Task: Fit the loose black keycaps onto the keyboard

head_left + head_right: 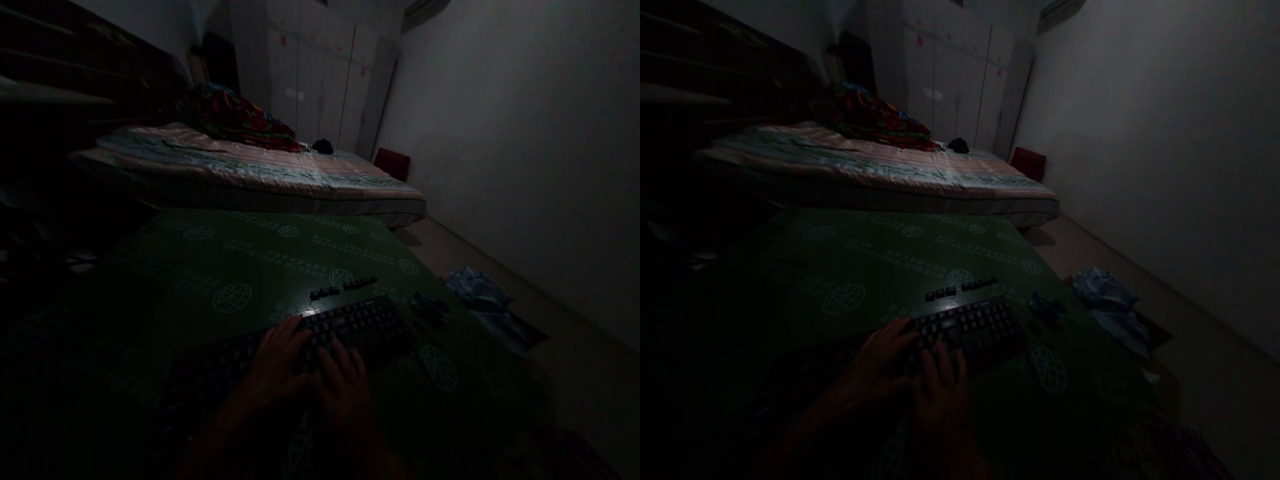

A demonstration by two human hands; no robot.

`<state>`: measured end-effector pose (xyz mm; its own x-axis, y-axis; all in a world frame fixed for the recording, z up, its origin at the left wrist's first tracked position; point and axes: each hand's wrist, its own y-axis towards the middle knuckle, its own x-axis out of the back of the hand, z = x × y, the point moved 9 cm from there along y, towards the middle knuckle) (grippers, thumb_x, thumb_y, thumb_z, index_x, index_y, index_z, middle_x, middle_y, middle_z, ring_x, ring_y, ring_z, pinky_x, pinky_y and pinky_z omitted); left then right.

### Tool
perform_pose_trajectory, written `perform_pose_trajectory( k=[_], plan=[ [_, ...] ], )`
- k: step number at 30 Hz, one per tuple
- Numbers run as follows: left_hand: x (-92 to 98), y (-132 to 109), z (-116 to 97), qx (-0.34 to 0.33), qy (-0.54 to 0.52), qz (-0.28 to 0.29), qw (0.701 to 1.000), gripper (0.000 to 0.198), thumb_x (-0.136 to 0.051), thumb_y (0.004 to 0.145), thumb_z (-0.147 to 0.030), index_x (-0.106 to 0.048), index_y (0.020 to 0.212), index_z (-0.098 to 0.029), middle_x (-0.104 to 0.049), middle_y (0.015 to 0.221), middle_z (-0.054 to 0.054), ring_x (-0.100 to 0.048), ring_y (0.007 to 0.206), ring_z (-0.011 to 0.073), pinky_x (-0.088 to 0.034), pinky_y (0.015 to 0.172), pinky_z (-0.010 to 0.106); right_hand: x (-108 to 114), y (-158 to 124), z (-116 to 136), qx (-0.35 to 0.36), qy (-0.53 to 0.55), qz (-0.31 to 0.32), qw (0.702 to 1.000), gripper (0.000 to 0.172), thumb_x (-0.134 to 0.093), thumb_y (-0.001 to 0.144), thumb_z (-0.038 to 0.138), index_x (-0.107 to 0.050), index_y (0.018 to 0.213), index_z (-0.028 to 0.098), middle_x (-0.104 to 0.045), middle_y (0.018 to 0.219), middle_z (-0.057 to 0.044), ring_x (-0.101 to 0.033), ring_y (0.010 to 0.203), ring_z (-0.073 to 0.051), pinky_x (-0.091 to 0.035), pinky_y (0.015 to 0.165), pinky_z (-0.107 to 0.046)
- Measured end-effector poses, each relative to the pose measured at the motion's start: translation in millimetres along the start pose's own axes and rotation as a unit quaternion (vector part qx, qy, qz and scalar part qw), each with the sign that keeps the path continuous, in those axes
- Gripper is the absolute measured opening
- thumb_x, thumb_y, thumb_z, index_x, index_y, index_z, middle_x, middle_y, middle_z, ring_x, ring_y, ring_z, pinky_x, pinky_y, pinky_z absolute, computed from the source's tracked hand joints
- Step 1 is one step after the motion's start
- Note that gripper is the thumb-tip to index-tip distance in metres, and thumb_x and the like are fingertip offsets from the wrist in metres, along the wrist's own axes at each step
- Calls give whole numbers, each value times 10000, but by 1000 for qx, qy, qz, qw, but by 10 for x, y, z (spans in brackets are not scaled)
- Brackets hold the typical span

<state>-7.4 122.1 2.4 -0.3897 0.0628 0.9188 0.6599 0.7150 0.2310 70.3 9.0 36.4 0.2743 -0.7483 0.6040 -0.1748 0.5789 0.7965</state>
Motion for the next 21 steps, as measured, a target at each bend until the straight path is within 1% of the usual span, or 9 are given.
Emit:
perform_pose_trajectory(
  k=[3,5,10,14,19,21],
  plan=[
    [-8,-7,7,2,8,-3,1000,636,-695,640,-438,-542,1216,-216,-441,1389,161,-388,1276,368,-322,1010,564,-10,-77,44,-23,-12,-3,1000,250,-424,899,239,-633,992,139,-632,1154,-122,-344,1301,-257,-206,1067,-465],
    [-12,-7,11,12,10,7,1000,641,-690,646,-466,-549,1214,-204,-452,1380,169,-394,1273,370,-314,1016,564,-5,-106,55,-28,-14,-9,999,261,-422,902,253,-635,996,135,-634,1155,-120,-343,1303,-255,-206,1070,-458],
    [50,27,-44,25,31,31,999,634,-663,673,-471,-534,1239,-217,-445,1393,151,-386,1288,341,-289,1043,540,-30,-119,36,-25,-15,15,999,269,-442,891,279,-633,1022,141,-623,1184,-110,-317,1321,-261,-193,1084,-467],
    [71,53,-70,26,32,53,998,643,-658,668,-476,-532,1244,-220,-444,1393,153,-395,1281,345,-296,1034,547,-58,-140,26,-29,-11,20,999,283,-425,894,261,-622,1062,146,-622,1186,-117,-325,1317,-260,-207,1077,-497],
    [60,57,-24,23,22,36,999,640,-659,662,-464,-537,1239,-214,-440,1395,160,-392,1278,359,-284,1028,574,-125,-206,32,-33,-22,-8,999,279,-420,894,246,-623,1052,136,-629,1170,-118,-322,1319,-267,-150,1092,-508],
    [59,57,-13,19,18,30,999,636,-665,656,-471,-548,1223,-207,-455,1381,172,-404,1268,369,-288,1015,592,-167,-239,31,-38,-26,-11,999,277,-434,886,251,-619,1056,136,-628,1168,-127,-326,1316,-278,-152,1084,-530]
  ],
)
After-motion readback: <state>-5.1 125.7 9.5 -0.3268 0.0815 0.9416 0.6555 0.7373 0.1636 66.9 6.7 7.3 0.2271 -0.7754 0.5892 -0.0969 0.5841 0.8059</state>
